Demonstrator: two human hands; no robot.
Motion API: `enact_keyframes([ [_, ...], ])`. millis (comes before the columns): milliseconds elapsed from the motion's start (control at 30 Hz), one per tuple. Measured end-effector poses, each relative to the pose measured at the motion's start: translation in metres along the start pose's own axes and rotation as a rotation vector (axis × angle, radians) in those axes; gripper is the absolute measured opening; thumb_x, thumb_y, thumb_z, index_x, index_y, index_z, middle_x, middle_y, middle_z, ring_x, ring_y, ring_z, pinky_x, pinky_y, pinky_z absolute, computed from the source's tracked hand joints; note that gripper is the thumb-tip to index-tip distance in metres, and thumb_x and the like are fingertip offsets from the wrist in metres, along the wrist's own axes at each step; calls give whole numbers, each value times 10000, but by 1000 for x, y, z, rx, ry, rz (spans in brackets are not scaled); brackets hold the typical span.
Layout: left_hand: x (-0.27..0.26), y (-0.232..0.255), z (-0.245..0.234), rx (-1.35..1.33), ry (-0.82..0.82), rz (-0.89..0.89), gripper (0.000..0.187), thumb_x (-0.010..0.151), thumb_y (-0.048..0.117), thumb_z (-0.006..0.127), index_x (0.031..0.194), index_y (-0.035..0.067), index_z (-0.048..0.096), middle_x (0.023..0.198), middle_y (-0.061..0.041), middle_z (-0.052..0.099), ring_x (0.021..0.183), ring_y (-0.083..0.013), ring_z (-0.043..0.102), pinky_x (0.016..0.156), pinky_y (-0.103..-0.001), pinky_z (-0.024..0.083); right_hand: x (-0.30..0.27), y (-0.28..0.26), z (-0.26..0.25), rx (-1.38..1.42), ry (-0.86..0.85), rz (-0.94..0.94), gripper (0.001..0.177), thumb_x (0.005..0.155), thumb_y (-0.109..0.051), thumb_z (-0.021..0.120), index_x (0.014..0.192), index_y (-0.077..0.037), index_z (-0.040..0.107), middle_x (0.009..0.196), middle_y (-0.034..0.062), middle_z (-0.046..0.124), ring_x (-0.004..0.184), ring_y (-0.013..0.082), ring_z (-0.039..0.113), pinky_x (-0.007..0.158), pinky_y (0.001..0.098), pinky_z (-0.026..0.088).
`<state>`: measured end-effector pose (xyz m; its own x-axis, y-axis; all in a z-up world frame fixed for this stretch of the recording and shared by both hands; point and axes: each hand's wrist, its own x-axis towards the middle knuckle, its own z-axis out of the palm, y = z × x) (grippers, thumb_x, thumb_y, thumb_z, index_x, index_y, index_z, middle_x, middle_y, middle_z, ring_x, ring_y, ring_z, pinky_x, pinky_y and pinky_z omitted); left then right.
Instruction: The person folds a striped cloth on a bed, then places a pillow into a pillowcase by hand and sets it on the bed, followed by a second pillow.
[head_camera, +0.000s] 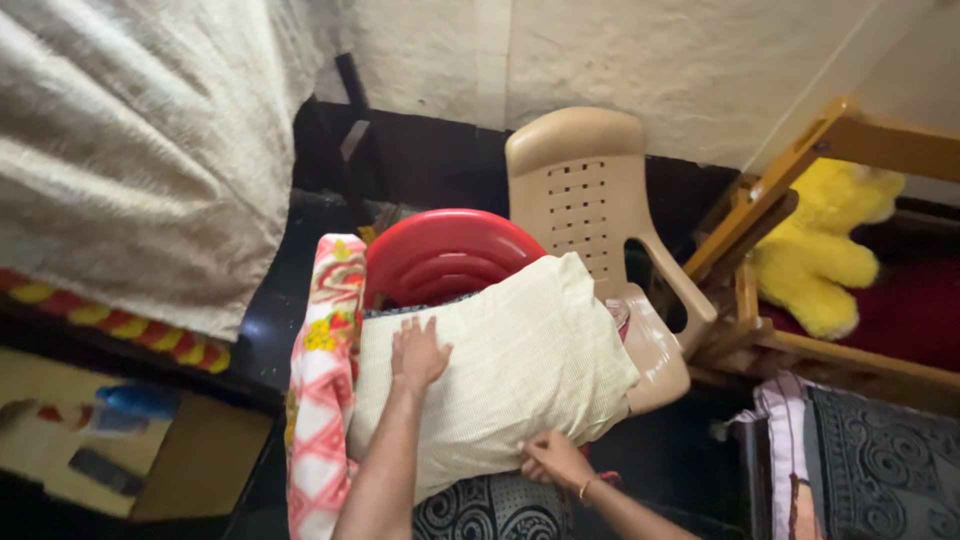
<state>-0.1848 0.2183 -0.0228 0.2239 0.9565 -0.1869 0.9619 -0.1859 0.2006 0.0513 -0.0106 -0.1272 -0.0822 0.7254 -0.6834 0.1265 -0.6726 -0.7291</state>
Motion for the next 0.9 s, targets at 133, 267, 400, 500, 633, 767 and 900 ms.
enact_keyframes([
  [133, 27, -21, -13, 80, -80, 17, 759, 899, 552, 669, 1493, 117, 486, 1615, -205, 350, 1519, -367, 288, 1225, -519, 249, 1, 25, 28, 64, 3, 193, 536, 892, -483, 744, 1206, -50, 704, 1015, 61, 766, 792, 141, 690, 656, 300, 531],
  [267, 41, -34, -32, 50, -136, 72, 757, 877, 590, 683, 1415, 71, 561, 1541, -181, 463, 1467, -354, 382, 1197, -510, 310, -5, 21, 66, 424, 104, 189, 664, 834, -501, 760, 1340, -94, 619, 1250, 76, 698, 1011, 209, 674, 854, 387, 538],
  [400, 51, -55, -41, 8, -347, 38, 666, 884, 556, 658, 1344, 75, 640, 1381, -176, 642, 1324, -333, 589, 1149, -522, 415, -7, 13, 89, 611, 216, 208, 774, 800, -507, 773, 1433, -158, 498, 1388, 65, 625, 1204, 263, 626, 1039, 489, 472],
  [500, 48, -74, -35, -22, -167, 217, 624, 854, 517, 670, 1263, 47, 673, 1288, -198, 671, 1231, -357, 632, 1080, -520, 470, -8, 9, 101, 688, 317, 168, 832, 759, -483, 813, 1449, -131, 508, 1398, 87, 616, 1228, 288, 596, 1035, 514, 479],
  [633, 47, -83, -24, -5, -179, 216, 719, 874, 569, 653, 1337, 21, 608, 1361, -221, 623, 1298, -362, 578, 1133, -516, 420, -5, 0, 119, 847, 441, 136, 902, 741, -465, 808, 1507, -210, 406, 1461, 44, 549, 1289, 306, 554, 1051, 536, 439],
  [767, 50, -85, -6, -27, -146, 196, 863, 845, 624, 674, 1432, 16, 499, 1487, -233, 486, 1404, -381, 433, 1172, -548, 313, 9, -2, 128, 887, 553, 163, 981, 745, -463, 827, 1536, -189, 316, 1514, 72, 475, 1335, 346, 500, 1061, 561, 440],
  [900, 50, -81, -2, -15, -165, 153, 919, 828, 651, 668, 1475, 38, 446, 1531, -229, 422, 1451, -391, 350, 1195, -574, 232, 6, -2, 121, 774, 544, 195, 995, 719, -524, 798, 1527, -189, 325, 1504, 113, 518, 1325, 391, 557, 1053, 528, 454],
])
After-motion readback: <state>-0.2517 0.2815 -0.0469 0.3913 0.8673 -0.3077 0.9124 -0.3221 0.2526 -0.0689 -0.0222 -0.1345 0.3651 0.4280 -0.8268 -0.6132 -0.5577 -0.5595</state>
